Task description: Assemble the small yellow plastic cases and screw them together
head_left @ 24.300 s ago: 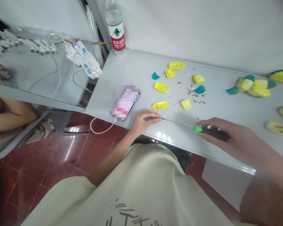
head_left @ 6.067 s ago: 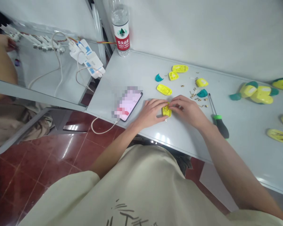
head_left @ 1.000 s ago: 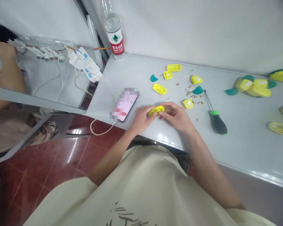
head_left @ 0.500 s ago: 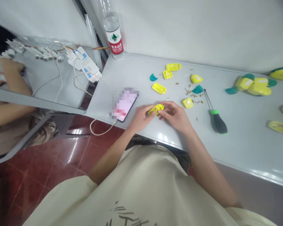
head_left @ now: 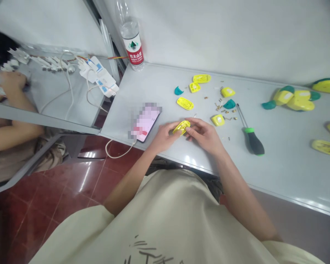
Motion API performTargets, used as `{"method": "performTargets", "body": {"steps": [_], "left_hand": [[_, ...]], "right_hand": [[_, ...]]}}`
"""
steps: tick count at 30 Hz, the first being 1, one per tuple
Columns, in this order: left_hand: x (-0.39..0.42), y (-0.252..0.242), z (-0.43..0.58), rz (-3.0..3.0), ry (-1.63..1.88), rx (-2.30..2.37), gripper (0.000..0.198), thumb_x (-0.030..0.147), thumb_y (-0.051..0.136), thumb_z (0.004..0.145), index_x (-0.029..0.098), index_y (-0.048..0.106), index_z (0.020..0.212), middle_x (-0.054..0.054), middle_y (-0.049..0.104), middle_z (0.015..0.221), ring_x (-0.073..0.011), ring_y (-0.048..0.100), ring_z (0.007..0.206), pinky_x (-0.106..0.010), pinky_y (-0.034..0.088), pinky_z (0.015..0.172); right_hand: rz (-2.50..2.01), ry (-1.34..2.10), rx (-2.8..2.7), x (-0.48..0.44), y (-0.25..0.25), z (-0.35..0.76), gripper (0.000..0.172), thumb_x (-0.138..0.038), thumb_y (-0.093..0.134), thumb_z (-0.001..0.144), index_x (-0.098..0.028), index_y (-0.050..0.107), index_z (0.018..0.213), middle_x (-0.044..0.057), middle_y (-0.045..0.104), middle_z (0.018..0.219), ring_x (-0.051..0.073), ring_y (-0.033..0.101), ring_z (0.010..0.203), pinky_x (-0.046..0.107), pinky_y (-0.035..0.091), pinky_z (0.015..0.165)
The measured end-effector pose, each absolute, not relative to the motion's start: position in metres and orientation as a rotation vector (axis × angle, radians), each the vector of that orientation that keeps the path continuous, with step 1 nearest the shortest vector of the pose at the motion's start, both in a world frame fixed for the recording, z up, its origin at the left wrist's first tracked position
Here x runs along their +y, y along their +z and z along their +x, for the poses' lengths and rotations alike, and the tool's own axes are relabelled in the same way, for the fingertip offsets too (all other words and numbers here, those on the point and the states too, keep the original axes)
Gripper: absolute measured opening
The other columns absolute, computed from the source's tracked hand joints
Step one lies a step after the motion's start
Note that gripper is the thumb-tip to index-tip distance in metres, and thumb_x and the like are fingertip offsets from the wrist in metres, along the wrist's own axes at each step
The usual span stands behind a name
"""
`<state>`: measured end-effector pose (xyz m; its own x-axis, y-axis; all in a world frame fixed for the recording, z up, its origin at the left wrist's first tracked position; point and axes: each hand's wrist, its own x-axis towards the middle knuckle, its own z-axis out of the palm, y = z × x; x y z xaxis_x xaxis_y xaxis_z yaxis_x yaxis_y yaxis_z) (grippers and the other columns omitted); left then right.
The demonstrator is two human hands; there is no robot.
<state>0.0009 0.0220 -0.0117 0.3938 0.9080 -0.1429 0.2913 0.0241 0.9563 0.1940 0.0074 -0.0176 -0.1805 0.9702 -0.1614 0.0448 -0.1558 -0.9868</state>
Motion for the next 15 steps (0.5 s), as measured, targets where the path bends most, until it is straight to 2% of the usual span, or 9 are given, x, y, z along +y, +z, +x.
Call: {"method": "performTargets", "body": {"steps": [5,9,12,15], "left_hand": [[0.025,-0.011,0.0,1.361,0.702,1.048,0.045,0.043,0.061,0.092,0.018,0.066,0.128,-0.007,0.07,0.129,-0.0232,0.065,0.119,-0.032,0.049,0.102],[0.028,-0.01,-0.003,1.272,0.727,1.006,0.042,0.044,0.058,0.094,0.02,0.067,0.128,-0.006,0.069,0.131,-0.0235,0.063,0.123,-0.034,0.046,0.106],[0.03,-0.007,-0.007,1.203,0.749,1.019,0.039,0.042,0.06,0.092,0.021,0.068,0.125,-0.005,0.069,0.131,-0.0235,0.061,0.126,-0.034,0.045,0.108],[0.03,-0.004,-0.009,1.141,0.758,1.024,0.038,0.04,0.059,0.093,0.02,0.068,0.123,-0.007,0.07,0.127,-0.0221,0.065,0.119,-0.032,0.048,0.101]], "right_hand": [[-1.207,1.445,-1.251,0.008,-0.02,0.193,0.046,-0.048,0.07,0.086,-0.025,0.063,0.125,0.005,0.068,0.105,0.014,0.066,0.074,0.03,0.058,0.059],[-1.194,1.443,-1.25,0.007,-0.018,0.193,0.045,-0.048,0.068,0.088,-0.026,0.06,0.126,0.006,0.066,0.116,0.014,0.066,0.073,0.031,0.059,0.06],[-1.265,1.363,-1.261,0.002,-0.009,0.2,0.042,-0.048,0.067,0.088,-0.027,0.06,0.123,0.006,0.066,0.117,0.013,0.065,0.07,0.029,0.055,0.055],[-1.4,1.187,-1.277,-0.007,0.004,0.218,0.034,-0.046,0.065,0.09,-0.026,0.063,0.117,0.005,0.067,0.109,0.012,0.062,0.066,0.027,0.049,0.052]]}}
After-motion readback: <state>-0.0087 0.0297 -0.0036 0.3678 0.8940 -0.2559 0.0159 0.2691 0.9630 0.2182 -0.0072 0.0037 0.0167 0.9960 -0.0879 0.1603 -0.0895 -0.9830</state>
